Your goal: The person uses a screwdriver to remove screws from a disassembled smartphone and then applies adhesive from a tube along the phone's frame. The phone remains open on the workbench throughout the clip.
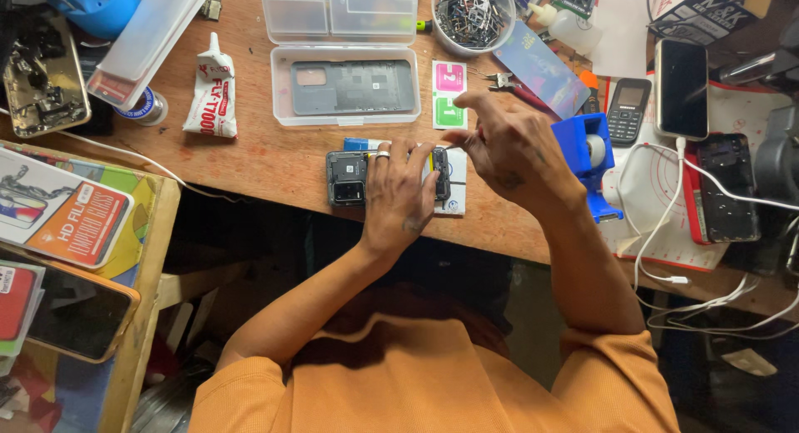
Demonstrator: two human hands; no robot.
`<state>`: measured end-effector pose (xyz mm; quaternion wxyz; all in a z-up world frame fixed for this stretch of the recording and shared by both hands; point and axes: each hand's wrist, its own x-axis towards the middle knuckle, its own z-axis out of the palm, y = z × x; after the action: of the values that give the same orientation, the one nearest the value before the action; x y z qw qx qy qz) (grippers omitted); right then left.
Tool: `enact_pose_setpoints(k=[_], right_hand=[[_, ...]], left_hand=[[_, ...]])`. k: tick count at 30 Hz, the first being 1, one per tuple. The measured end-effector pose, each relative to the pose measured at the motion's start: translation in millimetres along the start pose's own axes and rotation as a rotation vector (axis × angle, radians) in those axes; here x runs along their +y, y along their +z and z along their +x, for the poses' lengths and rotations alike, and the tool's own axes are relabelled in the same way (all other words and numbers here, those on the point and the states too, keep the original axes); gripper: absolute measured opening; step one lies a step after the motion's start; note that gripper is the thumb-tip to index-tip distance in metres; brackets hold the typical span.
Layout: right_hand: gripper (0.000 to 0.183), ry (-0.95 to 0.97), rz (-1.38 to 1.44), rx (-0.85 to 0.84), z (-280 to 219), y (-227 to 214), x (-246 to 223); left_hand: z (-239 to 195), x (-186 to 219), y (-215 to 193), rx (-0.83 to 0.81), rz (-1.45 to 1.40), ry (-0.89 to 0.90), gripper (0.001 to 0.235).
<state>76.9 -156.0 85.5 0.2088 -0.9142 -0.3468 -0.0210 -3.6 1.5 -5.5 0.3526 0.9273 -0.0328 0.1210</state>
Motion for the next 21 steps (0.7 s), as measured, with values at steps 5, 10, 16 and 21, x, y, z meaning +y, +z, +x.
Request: enact_pose_setpoints(k=[5, 10, 16, 21], right_hand=[[0.032, -0.098, -0.046, -0.018, 12.7, -4.0, -5.7], [0.031, 0.119, -0.046, -0.15, 16.3, -0.4, -12.3], [0.024, -0.051, -0.072, -0.018, 15.2, -4.3, -16.2], [0.03, -0.024, -0.044, -0.05, 15.4, -0.4, -14.7]], left_hand=[[-1.9, -1.0, -3.0, 0.031, -0.033, 0.026, 0.043], [-2.0, -2.6, -4.9, 0.03, -0.053, 0.035, 0.042], [-3.5, -3.6, -5.2, 0.058, -0.09, 0.045, 0.042], [-4.4, -3.9, -4.8, 0.052, -0.085, 0.04, 0.042]])
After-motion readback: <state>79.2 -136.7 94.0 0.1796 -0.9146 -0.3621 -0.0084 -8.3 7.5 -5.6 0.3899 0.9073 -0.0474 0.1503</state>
